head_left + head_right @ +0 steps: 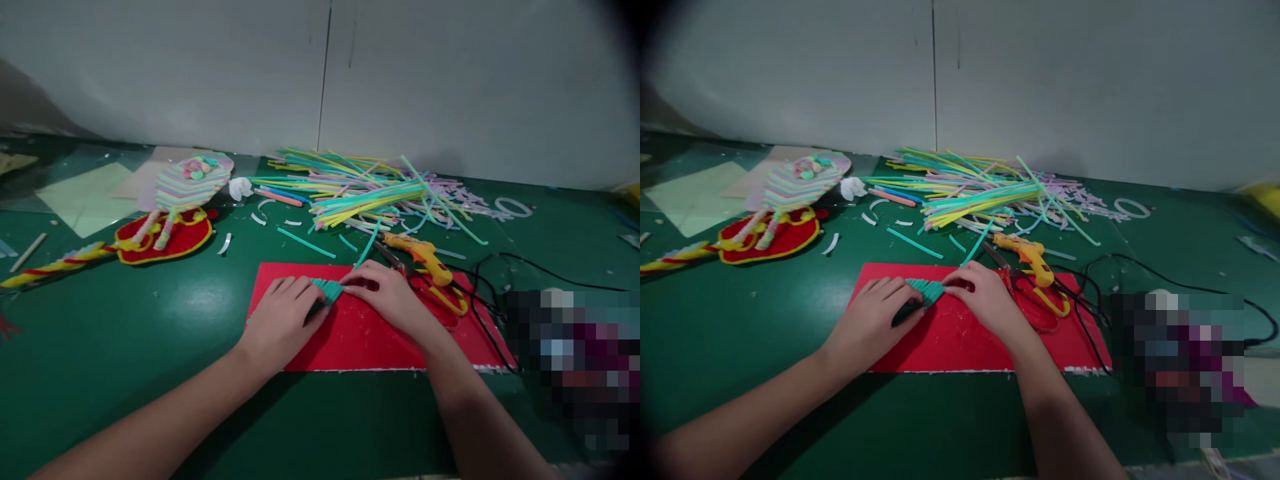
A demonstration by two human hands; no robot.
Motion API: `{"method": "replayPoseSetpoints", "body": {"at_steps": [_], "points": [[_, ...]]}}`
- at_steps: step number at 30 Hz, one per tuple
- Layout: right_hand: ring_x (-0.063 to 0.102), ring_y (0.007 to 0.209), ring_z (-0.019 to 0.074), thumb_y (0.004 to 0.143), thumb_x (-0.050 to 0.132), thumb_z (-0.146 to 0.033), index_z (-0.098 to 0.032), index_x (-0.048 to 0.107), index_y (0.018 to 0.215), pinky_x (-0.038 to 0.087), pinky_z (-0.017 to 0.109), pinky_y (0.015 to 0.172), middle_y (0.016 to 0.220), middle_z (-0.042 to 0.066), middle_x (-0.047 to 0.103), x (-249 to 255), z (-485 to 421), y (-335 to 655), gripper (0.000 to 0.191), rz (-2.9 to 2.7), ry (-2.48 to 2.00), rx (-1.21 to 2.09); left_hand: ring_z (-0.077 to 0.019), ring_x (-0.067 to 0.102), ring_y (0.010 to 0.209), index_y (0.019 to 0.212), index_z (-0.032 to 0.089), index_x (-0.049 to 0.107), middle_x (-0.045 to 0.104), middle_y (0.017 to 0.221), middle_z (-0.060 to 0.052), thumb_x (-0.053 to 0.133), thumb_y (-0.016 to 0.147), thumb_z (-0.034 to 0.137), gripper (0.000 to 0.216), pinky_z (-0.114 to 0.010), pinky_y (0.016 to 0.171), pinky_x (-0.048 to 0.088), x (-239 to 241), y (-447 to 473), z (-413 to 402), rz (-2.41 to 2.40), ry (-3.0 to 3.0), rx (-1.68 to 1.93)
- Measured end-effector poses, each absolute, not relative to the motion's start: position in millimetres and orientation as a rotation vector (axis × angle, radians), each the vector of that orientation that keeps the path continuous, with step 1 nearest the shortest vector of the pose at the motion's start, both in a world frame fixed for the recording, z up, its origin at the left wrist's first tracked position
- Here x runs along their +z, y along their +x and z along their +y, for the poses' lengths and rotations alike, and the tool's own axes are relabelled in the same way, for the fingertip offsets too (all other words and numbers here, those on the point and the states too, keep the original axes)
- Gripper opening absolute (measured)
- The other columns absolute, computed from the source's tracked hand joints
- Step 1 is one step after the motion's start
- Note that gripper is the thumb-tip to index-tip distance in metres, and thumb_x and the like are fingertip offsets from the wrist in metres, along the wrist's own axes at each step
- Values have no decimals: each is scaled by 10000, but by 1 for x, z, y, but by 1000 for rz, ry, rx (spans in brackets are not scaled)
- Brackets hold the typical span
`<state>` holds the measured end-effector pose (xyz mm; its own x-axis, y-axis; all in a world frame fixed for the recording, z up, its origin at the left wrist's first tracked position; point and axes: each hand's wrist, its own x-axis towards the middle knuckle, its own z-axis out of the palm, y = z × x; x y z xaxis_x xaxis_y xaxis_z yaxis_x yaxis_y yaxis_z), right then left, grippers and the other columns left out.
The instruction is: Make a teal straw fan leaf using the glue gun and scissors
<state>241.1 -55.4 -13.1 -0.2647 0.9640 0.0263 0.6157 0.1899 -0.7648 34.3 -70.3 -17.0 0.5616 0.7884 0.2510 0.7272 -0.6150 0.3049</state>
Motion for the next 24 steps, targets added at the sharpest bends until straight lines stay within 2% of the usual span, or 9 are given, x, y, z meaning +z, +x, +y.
{"method": "replayPoseSetpoints", "body": {"at_steps": [24], "points": [[620,836,168,824,607,-205,-229,719,881,479,305,795,892,39,657,-16,-54,239,128,-1931,-1469,849,-205,563,818,872,179,581,637,870,-22,569,858,205,31,-359,761,424,-17,34,-70,1260,2640,536]]}}
